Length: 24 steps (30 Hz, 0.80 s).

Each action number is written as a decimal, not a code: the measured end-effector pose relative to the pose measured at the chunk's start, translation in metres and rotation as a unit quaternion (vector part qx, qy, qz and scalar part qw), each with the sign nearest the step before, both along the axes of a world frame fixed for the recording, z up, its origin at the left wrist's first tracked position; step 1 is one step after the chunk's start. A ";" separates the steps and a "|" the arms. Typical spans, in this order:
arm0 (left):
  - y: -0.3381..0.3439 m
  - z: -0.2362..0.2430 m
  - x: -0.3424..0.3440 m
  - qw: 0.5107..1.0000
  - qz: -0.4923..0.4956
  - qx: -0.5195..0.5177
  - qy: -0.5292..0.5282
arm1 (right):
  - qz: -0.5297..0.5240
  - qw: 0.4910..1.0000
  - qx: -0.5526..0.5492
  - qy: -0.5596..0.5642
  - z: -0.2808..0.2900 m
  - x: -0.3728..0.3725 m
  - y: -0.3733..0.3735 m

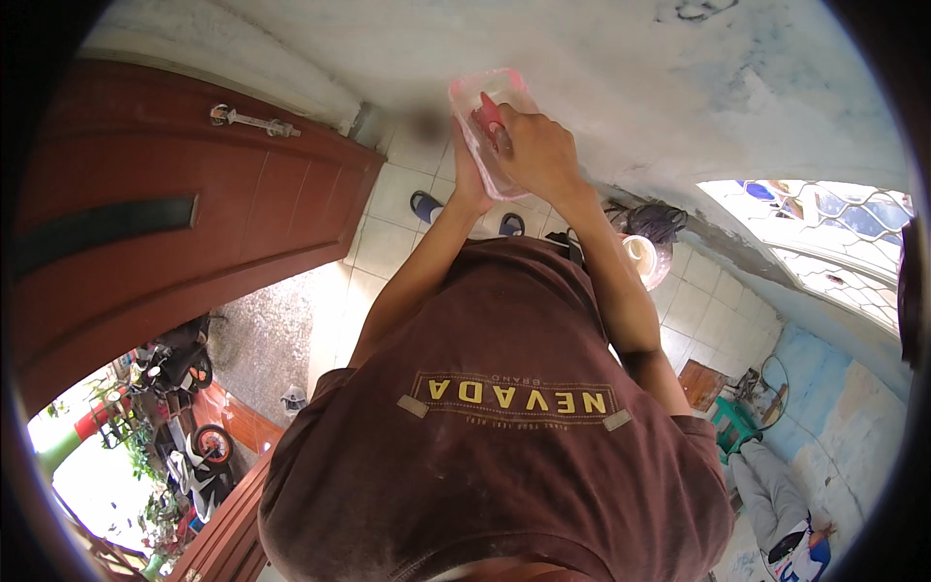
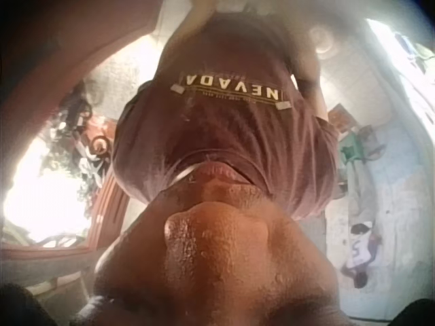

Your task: The person patches a wall by applying a white substance from a container onto the surface using a red putty knife.

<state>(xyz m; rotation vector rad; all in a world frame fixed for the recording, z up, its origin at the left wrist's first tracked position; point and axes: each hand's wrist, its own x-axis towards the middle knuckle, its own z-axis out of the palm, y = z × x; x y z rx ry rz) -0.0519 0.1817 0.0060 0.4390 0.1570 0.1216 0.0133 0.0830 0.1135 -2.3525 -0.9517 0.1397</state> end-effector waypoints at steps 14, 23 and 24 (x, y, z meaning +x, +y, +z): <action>-0.001 0.016 0.006 1.000 -0.011 -0.019 -0.016 | -0.080 0.996 -0.017 -0.029 -0.018 0.011 -0.017; 0.002 0.014 -0.001 0.998 -0.036 -0.047 -0.022 | -0.001 0.999 -0.040 -0.024 -0.005 0.018 -0.016; -0.004 0.015 0.000 0.999 -0.024 -0.022 0.001 | 0.006 0.998 -0.030 -0.048 -0.006 0.014 -0.011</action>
